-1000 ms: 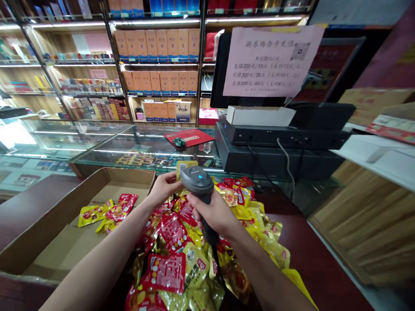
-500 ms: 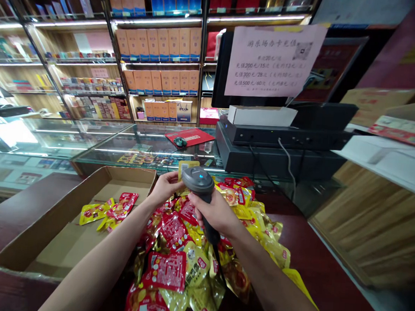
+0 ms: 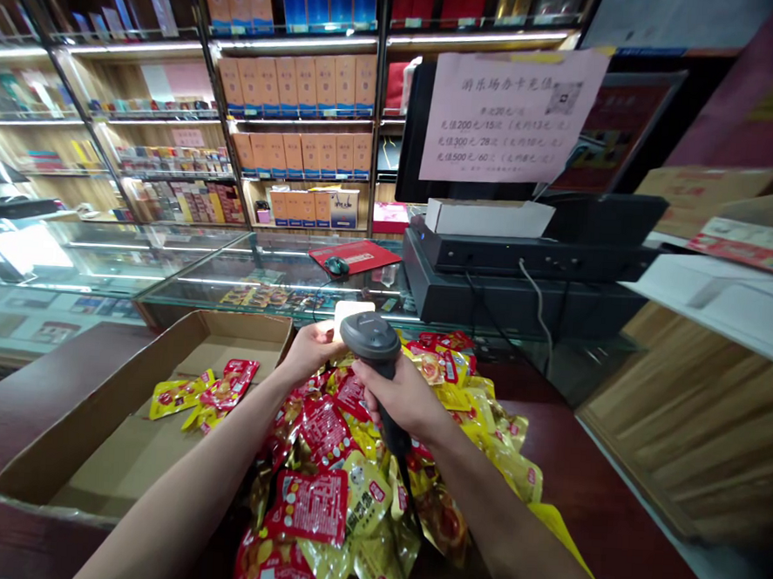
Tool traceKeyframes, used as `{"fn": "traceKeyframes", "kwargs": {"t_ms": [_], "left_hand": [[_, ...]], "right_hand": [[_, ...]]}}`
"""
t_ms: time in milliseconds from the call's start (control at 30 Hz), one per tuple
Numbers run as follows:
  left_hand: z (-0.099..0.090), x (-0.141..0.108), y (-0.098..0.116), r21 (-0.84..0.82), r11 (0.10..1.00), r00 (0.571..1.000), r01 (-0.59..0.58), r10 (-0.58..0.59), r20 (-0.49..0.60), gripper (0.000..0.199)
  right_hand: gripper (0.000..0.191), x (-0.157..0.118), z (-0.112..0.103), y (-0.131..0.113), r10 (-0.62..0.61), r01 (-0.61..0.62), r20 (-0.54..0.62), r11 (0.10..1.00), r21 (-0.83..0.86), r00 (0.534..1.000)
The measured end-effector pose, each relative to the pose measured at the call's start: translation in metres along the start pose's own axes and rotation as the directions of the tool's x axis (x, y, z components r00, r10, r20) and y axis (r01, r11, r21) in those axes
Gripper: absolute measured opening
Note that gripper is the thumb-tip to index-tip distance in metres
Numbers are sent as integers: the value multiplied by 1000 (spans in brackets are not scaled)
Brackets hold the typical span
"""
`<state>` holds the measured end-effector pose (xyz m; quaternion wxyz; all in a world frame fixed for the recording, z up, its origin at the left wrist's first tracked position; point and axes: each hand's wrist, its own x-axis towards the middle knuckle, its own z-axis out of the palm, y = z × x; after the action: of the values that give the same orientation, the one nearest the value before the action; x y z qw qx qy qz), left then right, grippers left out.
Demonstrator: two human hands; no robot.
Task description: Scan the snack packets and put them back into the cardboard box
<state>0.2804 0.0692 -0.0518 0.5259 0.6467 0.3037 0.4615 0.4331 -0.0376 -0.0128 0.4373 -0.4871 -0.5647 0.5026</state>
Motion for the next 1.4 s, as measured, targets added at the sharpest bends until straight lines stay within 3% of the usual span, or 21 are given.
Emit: {"fn": "traceKeyframes", "kwargs": {"t_ms": [333,500,700,967,1067,1200,1400], "left_hand": [[-3,1,-6,-84,996,998,26,-30,-50,51],[-17,3,4,-138,990,992,-2,-15,-122,53],[-60,-6,31,-61,998,956,11,-28,-292,56],[-149,-64,45,154,981,890,118,-36,-454,61],[-165,-78,48,285,947,861,145,21,-508,64],[-154,-77,53,334,933,888,135,36,-459,56],[-95,-55,45,318,943,976,97,-29,-214,46]], "right_hand": [[31,0,-1,0,7,-7,2,1000,18,1000],[33,-4,-1,-7,10,-10,13,1000,19,1000],[32,-7,1,-8,-11,10,32,1000,22,999],[32,-10,3,-13,-20,20,41,1000,-4,999],[33,-9,5,-11,-13,14,53,1000,-12,999],[30,-8,6,-8,-12,13,54,1000,-10,998],[33,-7,0,-9,-37,37,27,999,-2,999]]}}
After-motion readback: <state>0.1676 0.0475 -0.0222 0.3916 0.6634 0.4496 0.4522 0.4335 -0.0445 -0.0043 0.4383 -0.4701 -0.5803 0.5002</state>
